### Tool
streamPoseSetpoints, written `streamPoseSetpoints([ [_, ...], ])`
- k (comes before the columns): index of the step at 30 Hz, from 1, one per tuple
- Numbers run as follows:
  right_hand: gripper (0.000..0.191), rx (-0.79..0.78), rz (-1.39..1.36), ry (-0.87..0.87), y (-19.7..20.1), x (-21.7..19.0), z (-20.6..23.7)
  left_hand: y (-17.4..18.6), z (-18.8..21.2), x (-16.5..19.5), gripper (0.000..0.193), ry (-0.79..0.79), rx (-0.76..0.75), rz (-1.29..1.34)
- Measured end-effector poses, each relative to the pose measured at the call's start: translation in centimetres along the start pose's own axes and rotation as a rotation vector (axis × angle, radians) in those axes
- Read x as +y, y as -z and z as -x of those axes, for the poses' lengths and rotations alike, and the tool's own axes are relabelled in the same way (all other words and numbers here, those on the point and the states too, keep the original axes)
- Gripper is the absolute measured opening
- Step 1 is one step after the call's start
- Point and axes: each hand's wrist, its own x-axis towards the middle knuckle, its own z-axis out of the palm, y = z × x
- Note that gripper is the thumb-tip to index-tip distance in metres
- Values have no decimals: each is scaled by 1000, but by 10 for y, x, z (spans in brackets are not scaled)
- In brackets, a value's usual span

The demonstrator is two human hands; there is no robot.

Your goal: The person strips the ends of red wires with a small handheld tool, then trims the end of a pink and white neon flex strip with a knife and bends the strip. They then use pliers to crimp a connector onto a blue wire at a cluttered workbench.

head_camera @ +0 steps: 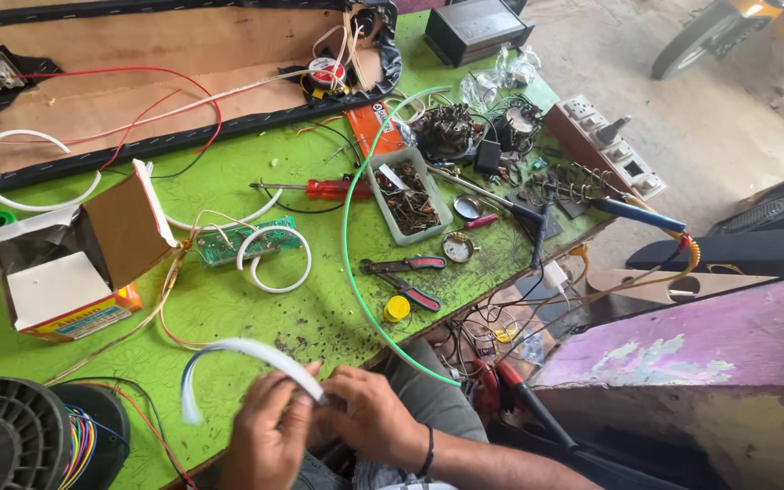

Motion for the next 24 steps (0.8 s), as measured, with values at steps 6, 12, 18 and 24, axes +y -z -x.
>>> streamPoseSetpoints([
  [6, 29, -132, 108, 170, 23, 9, -14, -13, -9, -13, 25, 172, -63, 539],
  [12, 19, -112, 178, 44, 12, 22, -21, -13, -17, -34, 20, 301, 191, 660],
  [18, 20, -53, -18, 55, 2, 36, -29, -4, -37, -25, 61, 412, 235, 748],
  [24, 17, -153, -190, 26, 10, 42, -36, 0, -37, -30, 34, 410, 150, 820],
])
